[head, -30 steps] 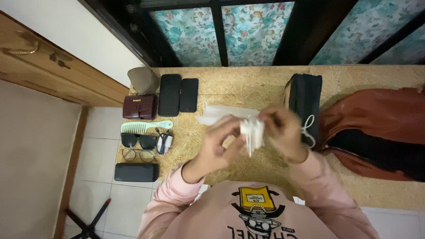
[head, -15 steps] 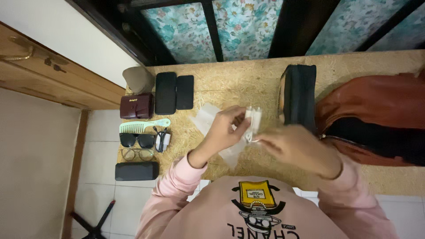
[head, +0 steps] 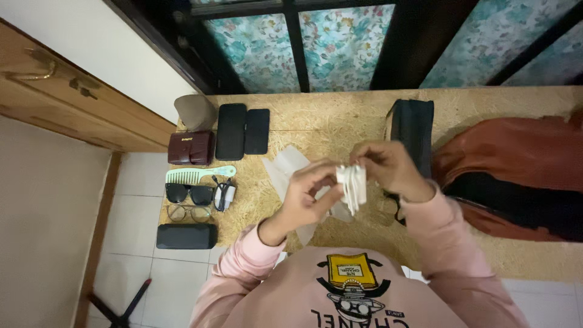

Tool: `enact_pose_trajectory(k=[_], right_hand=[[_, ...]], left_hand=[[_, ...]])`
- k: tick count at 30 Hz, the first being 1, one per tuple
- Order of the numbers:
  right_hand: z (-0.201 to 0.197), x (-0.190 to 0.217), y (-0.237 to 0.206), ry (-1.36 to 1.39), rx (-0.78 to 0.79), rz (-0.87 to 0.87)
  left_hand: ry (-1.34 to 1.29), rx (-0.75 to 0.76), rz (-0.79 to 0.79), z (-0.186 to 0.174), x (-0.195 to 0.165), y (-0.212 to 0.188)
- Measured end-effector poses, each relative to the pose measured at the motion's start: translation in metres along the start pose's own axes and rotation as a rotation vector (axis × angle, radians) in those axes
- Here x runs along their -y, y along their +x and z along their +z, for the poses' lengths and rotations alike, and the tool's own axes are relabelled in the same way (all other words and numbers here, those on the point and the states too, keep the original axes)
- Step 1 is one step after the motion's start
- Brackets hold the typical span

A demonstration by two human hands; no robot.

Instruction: The person unzips a gray backpack and a brown handbag on a wooden table and takes out their contents, including a phone, wallet, pouches, glasses, a comb, sunglasses, a charging cable, and cosmetic items, arranging them on the table. They coil the charging cable and lay out the items in groups.

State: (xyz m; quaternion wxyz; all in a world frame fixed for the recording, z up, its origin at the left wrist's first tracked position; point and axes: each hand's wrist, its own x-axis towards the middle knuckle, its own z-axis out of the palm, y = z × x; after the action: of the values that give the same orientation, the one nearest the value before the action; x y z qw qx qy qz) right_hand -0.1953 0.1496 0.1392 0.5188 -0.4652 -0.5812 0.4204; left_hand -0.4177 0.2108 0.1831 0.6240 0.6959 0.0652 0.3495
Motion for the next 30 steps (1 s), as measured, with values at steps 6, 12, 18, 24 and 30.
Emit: enact_pose_trajectory(k=[6, 12, 18, 24, 30], right_hand=[[0.038, -0.022, -0.021, 0.141, 0.111, -0.143], [0.044, 0.014, -0.062, -0.303, 0.204, 0.085], [-0.022, 0.058, -0.039, -0.637, 0.239, -0.215], [-0.04, 0.08, 0.006, -0.712, 0.396, -0.238], [-0.035, 0.096, 0.021, -0.632, 0.566, -0.274]], left_hand=[[0.127, -0.316, 0.077, -0.015, 0.03, 0.014], [0.357, -0.323, -0.039, -0.035, 0.044, 0.027], [0.391, 0.048, -0.154, -0.021, 0.037, 0.02], [0.39, 0.225, -0.16, -0.023, 0.011, 0.016], [0.297, 0.434, -0.151, -0.029, 0.002, 0.016]])
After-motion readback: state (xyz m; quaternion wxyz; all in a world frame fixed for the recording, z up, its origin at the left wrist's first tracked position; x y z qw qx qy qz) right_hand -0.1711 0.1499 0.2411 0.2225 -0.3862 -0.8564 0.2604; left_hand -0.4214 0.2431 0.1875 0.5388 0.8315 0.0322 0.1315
